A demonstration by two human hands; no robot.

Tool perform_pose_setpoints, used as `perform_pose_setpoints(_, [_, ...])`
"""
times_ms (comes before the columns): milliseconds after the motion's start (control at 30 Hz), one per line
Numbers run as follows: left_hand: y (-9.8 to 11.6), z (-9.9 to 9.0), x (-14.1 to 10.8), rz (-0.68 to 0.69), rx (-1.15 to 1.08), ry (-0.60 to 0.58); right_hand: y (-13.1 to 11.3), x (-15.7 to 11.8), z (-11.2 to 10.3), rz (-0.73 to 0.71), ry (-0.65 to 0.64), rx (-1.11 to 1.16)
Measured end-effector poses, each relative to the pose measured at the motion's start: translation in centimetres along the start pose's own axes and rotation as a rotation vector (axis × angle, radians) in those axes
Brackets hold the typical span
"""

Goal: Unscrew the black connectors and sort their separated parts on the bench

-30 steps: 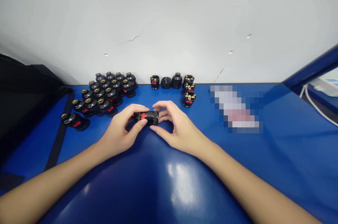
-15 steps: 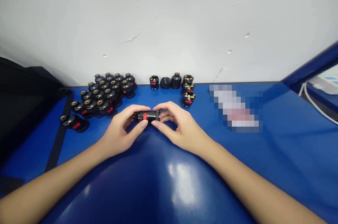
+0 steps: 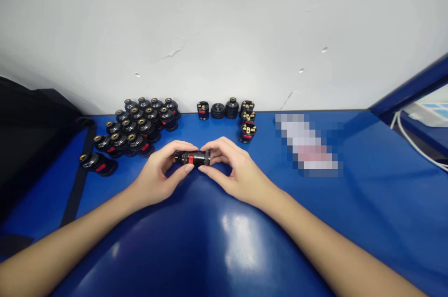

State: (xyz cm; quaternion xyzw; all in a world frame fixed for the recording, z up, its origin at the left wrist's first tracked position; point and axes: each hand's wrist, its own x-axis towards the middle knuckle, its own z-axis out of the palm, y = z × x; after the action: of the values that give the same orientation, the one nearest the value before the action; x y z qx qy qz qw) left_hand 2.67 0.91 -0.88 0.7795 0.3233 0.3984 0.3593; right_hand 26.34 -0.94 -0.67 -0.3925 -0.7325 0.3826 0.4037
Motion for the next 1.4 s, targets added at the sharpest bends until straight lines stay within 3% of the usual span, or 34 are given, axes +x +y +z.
perform_pose_setpoints(567, [-0.18,-0.29,-0.13,0.026,-0.006,-0.008,0.07,0.21,0.21,-0.095,0.017,0.015])
perform_pose_setpoints(1000, [0.33,-0.11,0.31,-0.122,-0.157,-0.028,-0.27,0.37,-0.03,-0.107,0.009,0.012])
perform_pose_setpoints(1400, [0.15,-0.38,0.03,-0.018,0.118,-0.105,-0.29,-0.09,0.07,-0.064,0.009,0.005])
